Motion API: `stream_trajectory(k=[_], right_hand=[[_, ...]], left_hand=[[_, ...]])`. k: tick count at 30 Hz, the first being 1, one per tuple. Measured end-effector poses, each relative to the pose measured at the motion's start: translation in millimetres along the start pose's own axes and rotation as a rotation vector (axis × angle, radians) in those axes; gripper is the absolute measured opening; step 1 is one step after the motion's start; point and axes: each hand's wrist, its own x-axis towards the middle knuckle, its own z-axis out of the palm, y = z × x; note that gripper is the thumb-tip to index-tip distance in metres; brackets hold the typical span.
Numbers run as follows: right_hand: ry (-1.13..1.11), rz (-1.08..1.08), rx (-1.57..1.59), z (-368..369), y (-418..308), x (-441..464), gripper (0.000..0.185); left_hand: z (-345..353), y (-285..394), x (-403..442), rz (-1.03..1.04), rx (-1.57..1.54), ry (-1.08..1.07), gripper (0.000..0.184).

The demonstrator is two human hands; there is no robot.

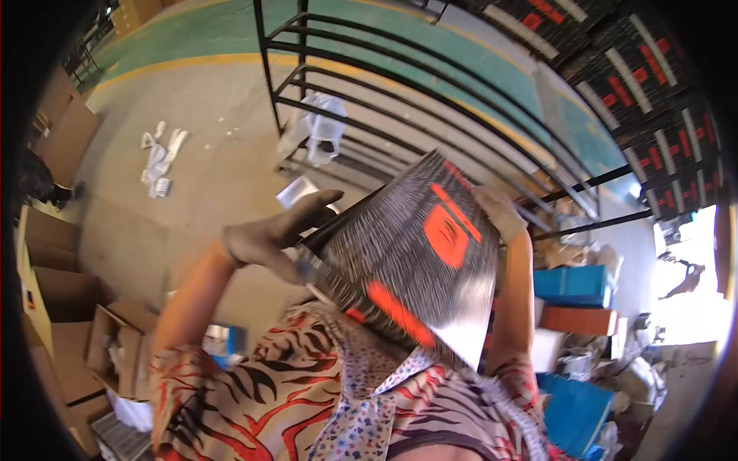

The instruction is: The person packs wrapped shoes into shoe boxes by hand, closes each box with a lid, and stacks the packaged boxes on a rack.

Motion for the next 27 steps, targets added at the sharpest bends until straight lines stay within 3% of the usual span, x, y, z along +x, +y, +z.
stream_trajectory(k=[2, 3, 6, 8, 9, 10, 11, 12, 13, 14, 16, 17, 19, 21, 23, 25, 27], right_hand=[[-0.248, 0.258, -0.207, 70, 21, 9, 0.038], [-0.369, 0.414, -0.219, 98, 21, 7, 0.037], [-0.464, 0.766, 0.065, 126, -9, -12, 0.034], [-0.457, 0.849, 0.245, 129, -41, -19, 0.032], [-0.433, 0.768, 0.289, 126, -64, -16, 0.031], [-0.407, 0.321, 0.232, 133, -74, -16, 0.031], [-0.352, -0.133, 0.169, 140, -87, -20, 0.031], [-0.265, -0.218, -0.207, 136, -165, -34, 0.044], [-0.226, -0.594, -0.006, 138, -171, -30, 0.059], [-0.235, -0.693, -0.005, 126, -196, -22, 0.076], [-0.174, -0.684, -0.151, 144, -187, -18, 0.097], [-0.143, -0.759, -0.149, 135, -200, -10, 0.096], [-0.047, -0.974, -0.112, 101, -234, 1, 0.094], [0.087, -1.193, -0.099, 65, -257, 15, 0.093], [0.335, -1.344, -0.106, 16, -284, 33, 0.087], [0.51, -1.44, -0.098, -44, -310, 58, 0.083], [0.693, -1.527, -0.102, -113, -341, 91, 0.08]], left_hand=[[-18, -28, -11, -0.125, 0.307, 0.069, 0.107], [-19, -28, -14, -0.281, 0.227, 0.146, 0.098], [-17, -74, -46, -0.281, 0.019, 0.429, 0.073], [-17, -76, -59, -0.214, -0.173, 0.58, 0.063], [-25, -78, -66, -0.219, -0.452, 0.684, 0.057], [-43, -92, -87, -0.251, -0.664, 0.664, 0.046], [-44, -109, -96, -0.292, -0.701, 0.745, 0.045], [-40, -116, -101, -0.323, -0.715, 0.81, 0.044], [-24, -112, -103, -0.358, -0.636, 1.127, 0.044], [-23, -103, -100, -0.217, -0.703, 1.064, 0.047], [-21, -85, -94, 0.05, -0.863, 0.9, 0.055], [-11, -45, -81, 0.156, -0.571, 0.991, 0.055], [-27, 0, -61, 0.423, -0.293, 1.044, 0.057], [-48, 41, -33, 0.603, -0.295, 0.966, 0.059], [-37, 123, 19, 0.964, -0.112, 0.59, 0.059], [-9, 198, 86, 1.142, 0.09, 0.4, 0.053], [-50, 263, 138, 1.185, 0.189, 0.647, 0.054]])
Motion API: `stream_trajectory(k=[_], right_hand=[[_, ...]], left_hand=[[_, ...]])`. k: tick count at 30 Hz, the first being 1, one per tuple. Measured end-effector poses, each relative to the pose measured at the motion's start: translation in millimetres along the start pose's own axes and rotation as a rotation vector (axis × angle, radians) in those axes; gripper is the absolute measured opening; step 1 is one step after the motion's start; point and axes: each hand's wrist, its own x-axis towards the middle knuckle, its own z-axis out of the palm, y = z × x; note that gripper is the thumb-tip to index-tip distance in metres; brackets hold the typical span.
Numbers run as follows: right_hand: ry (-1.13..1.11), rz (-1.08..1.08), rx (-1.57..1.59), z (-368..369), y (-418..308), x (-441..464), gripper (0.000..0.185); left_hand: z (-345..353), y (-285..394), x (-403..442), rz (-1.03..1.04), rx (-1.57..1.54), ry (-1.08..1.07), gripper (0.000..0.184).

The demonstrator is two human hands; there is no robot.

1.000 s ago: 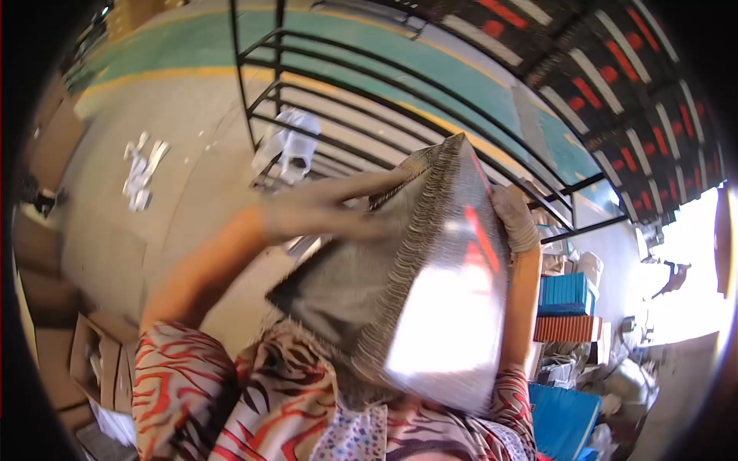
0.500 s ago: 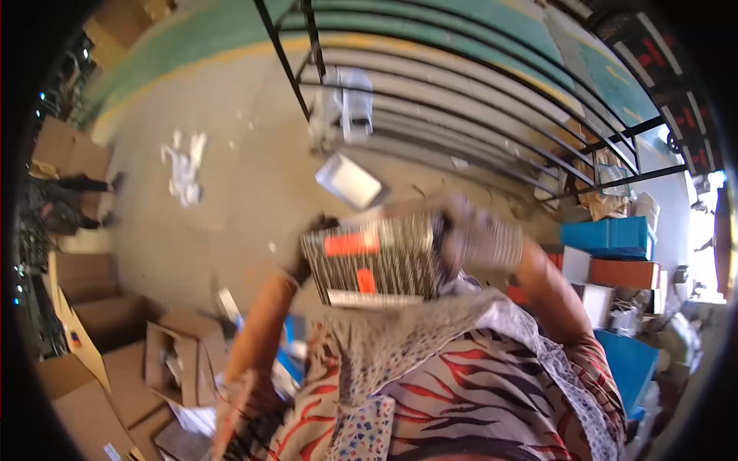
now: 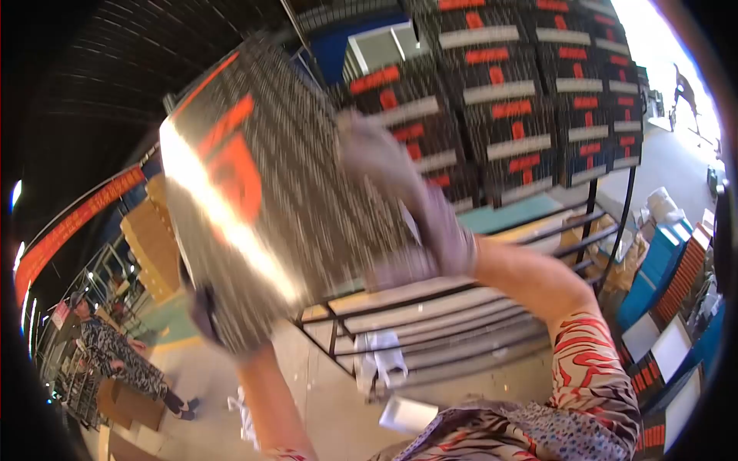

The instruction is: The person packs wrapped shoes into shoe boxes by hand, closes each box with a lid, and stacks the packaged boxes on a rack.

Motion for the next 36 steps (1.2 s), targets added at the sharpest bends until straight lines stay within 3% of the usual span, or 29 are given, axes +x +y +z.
stream_trajectory(k=[1, 2, 4, 6, 7, 9, 10, 11, 12, 13, 14, 16, 17, 18, 20, 21, 22, 23, 24, 26, 28, 29, 30, 32, 35, 36], right_hand=[[0.08, -0.043, -0.042, -14, 35, 29, 0.078], [0.154, 0.092, 0.079, -27, 67, 59, 0.074], [0.229, 0.233, -0.133, -64, 129, 114, 0.064], [0.226, 0.496, -0.555, -101, 177, 147, 0.066], [0.206, 0.766, -0.64, -119, 189, 151, 0.076], [0.121, 0.84, -0.983, -128, 205, 123, 0.078], [0.117, 0.795, -1.121, -129, 214, 103, 0.075], [0.13, 0.176, -1.286, -131, 226, 70, 0.057], [0.115, 0.111, -1.158, -118, 216, 39, 0.055], [0.056, 0.202, -0.962, -91, 194, -5, 0.053], [-0.006, 0.319, -0.781, -64, 171, -55, 0.051], [-0.169, 0.626, -0.502, -17, 131, -161, 0.046], [-0.3, 0.855, -0.375, 8, 109, -219, 0.044], [-0.456, 1.131, -0.258, 30, 82, -276, 0.042], [-0.844, 1.672, -0.053, 65, 21, -389, 0.039], [-1.03, 1.735, 0.045, 68, -15, -469, 0.032], [-1.063, 1.809, 0.166, 72, -60, -500, 0.031], [-1.099, 1.883, 0.282, 77, -105, -531, 0.029], [-1.543, 1.765, 0.246, 86, -130, -541, 0.03], [-1.478, 2.036, 0.442, 116, -153, -562, 0.03], [-1.454, 2.135, 0.369, 129, -168, -609, 0.029], [-1.403, 2.213, 0.294, 133, -178, -633, 0.028], [-1.517, 2.106, 0.178, 123, -193, -662, 0.027], [-1.595, 2.121, 0.074, 132, -195, -691, 0.026], [-1.644, 2.147, -0.008, 148, -182, -723, 0.023], [-1.747, 1.993, 0.0, 158, -167, -735, 0.021]], left_hand=[[12, -21, 58, -0.038, 0.065, -0.032, 0.052], [18, -54, 116, 0.106, 0.142, -0.133, 0.047], [69, -92, 177, -0.018, 0.131, -0.201, 0.047], [110, -150, 211, -0.2, 0.166, -0.293, 0.046], [127, -178, 216, -0.296, 0.182, -0.332, 0.045], [146, -216, 207, -0.372, 0.145, -0.4, 0.045], [149, -225, 197, -0.29, 0.068, -0.465, 0.043], [140, -234, 189, -0.216, 0.005, -0.51, 0.04], [125, -237, 173, -0.173, 0.007, -0.516, 0.037], [97, -248, 152, -0.141, 0.022, -0.504, 0.035], [55, -260, 101, -0.035, 0.2, -0.454, 0.032], [-24, -250, -7, -0.088, 0.648, -0.432, 0.026], [-69, -246, -70, -0.272, 0.875, -0.463, 0.023], [-117, -254, -150, -0.843, 0.612, -0.031, 0.021], [-221, -267, -318, -1.299, 0.727, 0.659, 0.023], [-274, -260, -419, -1.482, 0.844, 0.808, 0.025], [-304, -237, -490, -1.632, 1.219, 0.647, 0.029], [-328, -217, -552, -1.804, 1.364, 0.585, 0.034], [-344, -207, -594, -1.989, 1.375, 0.581, 0.039], [-380, -212, -650, -2.244, 1.346, 0.544, 0.051], [-430, -247, -708, -2.35, 1.301, 0.483, 0.066], [-455, -269, -744, -2.285, 1.306, 0.564, 0.069], [-483, -293, -776, -2.283, 1.271, 0.592, 0.067], [-551, -357, -964, -1.79, 1.297, 0.912, 0.061], [-578, -393, -956, -2.004, 0.899, 1.023, 0.053], [-586, -387, -961, -2.112, 0.738, 1.073, 0.051]])
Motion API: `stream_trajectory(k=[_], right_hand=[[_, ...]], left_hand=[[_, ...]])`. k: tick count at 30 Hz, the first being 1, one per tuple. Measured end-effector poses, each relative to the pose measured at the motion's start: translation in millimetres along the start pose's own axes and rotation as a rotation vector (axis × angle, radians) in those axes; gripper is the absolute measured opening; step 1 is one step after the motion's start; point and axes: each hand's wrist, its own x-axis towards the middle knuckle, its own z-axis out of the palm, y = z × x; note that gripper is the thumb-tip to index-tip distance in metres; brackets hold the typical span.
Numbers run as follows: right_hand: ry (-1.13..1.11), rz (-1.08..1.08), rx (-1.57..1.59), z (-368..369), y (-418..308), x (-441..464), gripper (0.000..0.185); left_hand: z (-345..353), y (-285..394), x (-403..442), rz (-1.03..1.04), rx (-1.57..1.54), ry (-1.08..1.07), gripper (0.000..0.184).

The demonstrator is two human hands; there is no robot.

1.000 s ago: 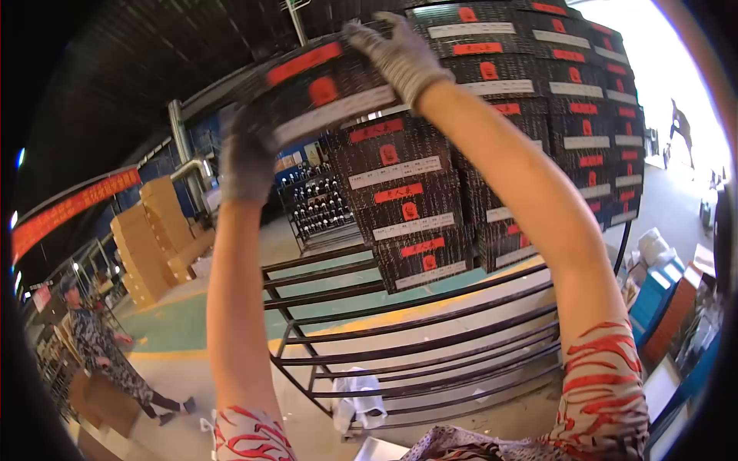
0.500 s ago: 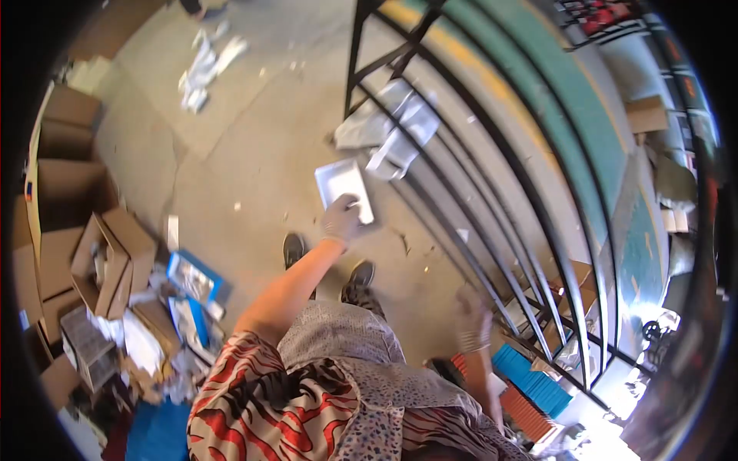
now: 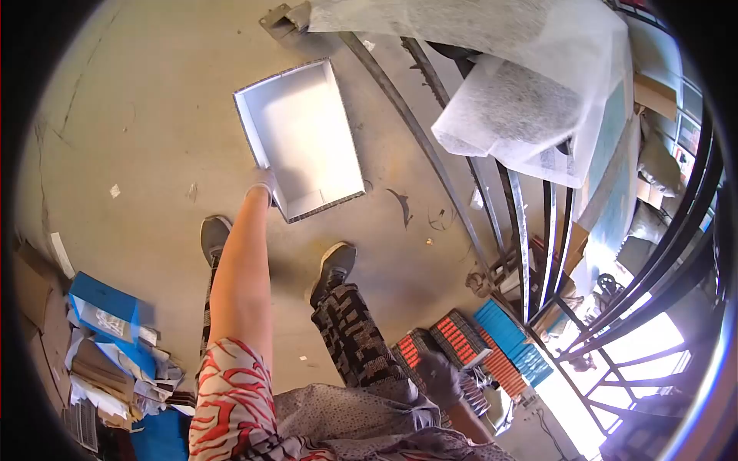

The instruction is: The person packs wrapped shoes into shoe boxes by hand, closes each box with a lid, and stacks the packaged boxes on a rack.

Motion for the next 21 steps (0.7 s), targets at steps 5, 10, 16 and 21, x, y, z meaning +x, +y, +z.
stream_trajectory(k=[5, 10, 16, 21], right_hand=[[0.503, -0.484, -0.036, -138, -113, 85, 0.026], [0.466, -0.278, -0.003, -268, -325, 163, 0.045], [0.632, -0.326, -0.287, -238, -327, 273, 0.041], [0.293, -0.202, -0.335, -222, -191, 161, 0.029]], left_hand=[[-97, 26, -168, 0.206, 0.03, 0.024, 0.044], [-246, -65, -265, 0.546, 0.659, -0.041, 0.052], [-310, -1, -435, 0.648, -0.026, 0.046, 0.034], [-266, 76, -573, 0.453, -0.46, 0.172, 0.017]])
